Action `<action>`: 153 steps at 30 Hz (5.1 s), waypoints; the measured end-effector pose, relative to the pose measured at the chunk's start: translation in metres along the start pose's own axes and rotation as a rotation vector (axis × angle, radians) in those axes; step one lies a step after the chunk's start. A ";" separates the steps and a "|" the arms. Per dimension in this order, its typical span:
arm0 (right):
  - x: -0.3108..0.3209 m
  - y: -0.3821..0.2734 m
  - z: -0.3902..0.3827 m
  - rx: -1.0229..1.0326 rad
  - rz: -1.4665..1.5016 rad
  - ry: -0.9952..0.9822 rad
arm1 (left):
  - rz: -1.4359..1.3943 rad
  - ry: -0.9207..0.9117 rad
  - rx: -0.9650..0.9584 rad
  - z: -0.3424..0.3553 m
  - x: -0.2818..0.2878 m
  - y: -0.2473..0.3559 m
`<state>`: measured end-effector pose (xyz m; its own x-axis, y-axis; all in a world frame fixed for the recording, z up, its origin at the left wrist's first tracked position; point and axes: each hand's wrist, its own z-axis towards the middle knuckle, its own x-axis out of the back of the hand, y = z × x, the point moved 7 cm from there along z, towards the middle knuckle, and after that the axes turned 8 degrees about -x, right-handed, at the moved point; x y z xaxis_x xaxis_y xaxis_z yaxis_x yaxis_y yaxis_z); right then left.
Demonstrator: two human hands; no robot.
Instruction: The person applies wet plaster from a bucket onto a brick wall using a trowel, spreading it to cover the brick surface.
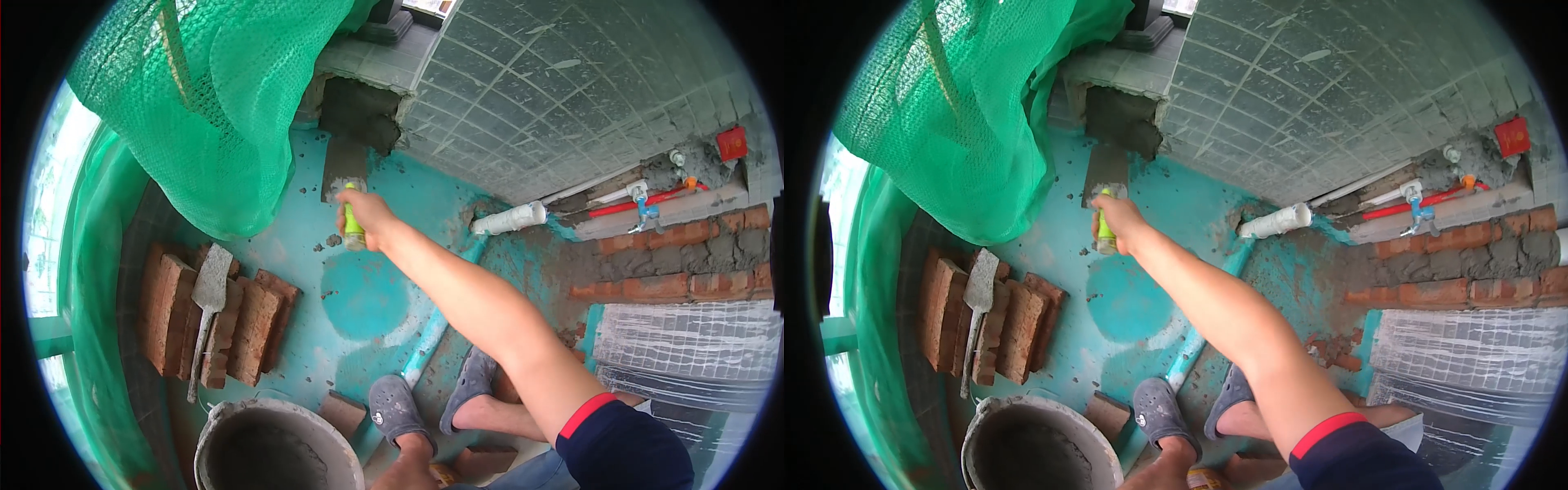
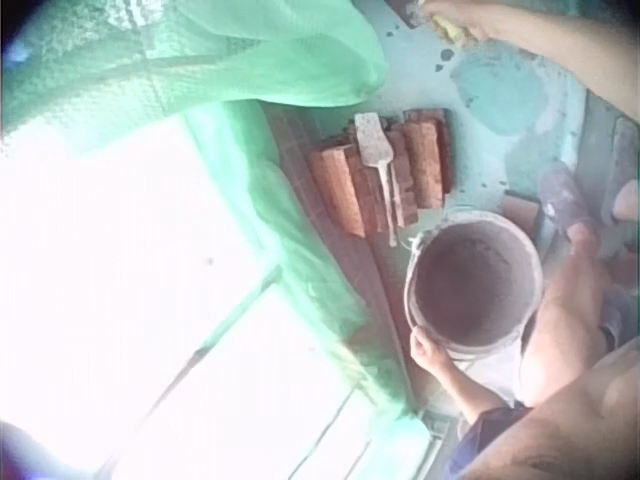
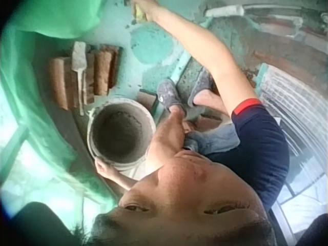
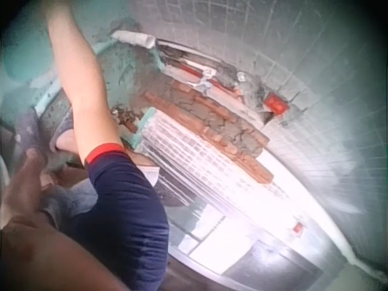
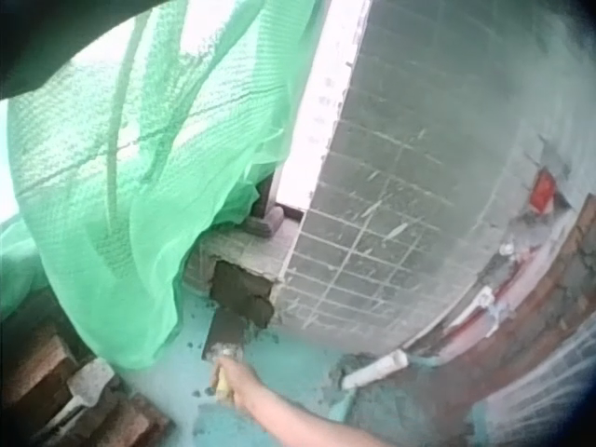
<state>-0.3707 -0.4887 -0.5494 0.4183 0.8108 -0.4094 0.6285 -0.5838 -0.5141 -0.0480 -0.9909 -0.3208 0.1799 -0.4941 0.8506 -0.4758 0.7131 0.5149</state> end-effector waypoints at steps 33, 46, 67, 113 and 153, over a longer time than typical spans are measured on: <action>-0.038 -0.023 -0.059 0.549 -0.295 0.343 | -0.108 -0.008 0.023 0.009 -0.001 -0.007; 0.021 0.028 -0.089 0.294 -0.623 0.057 | -0.085 -0.001 -0.038 0.012 0.001 -0.012; 0.153 -0.061 -0.084 -0.304 -0.171 -0.098 | -0.065 0.010 -0.058 0.012 -0.006 -0.018; 0.361 0.083 -0.662 0.305 -0.943 0.944 | -0.161 -0.092 -0.738 -0.073 -0.007 0.175; 0.131 0.136 -0.240 0.343 -2.023 0.517 | -0.154 -0.448 -1.206 -0.142 -0.282 0.439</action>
<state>-0.0732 -0.4511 -0.4920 -0.3847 0.0728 0.9202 0.2398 0.9705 0.0235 -0.1853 -0.4680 -0.3199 -0.2509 -0.5656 0.7856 0.6376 0.5141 0.5738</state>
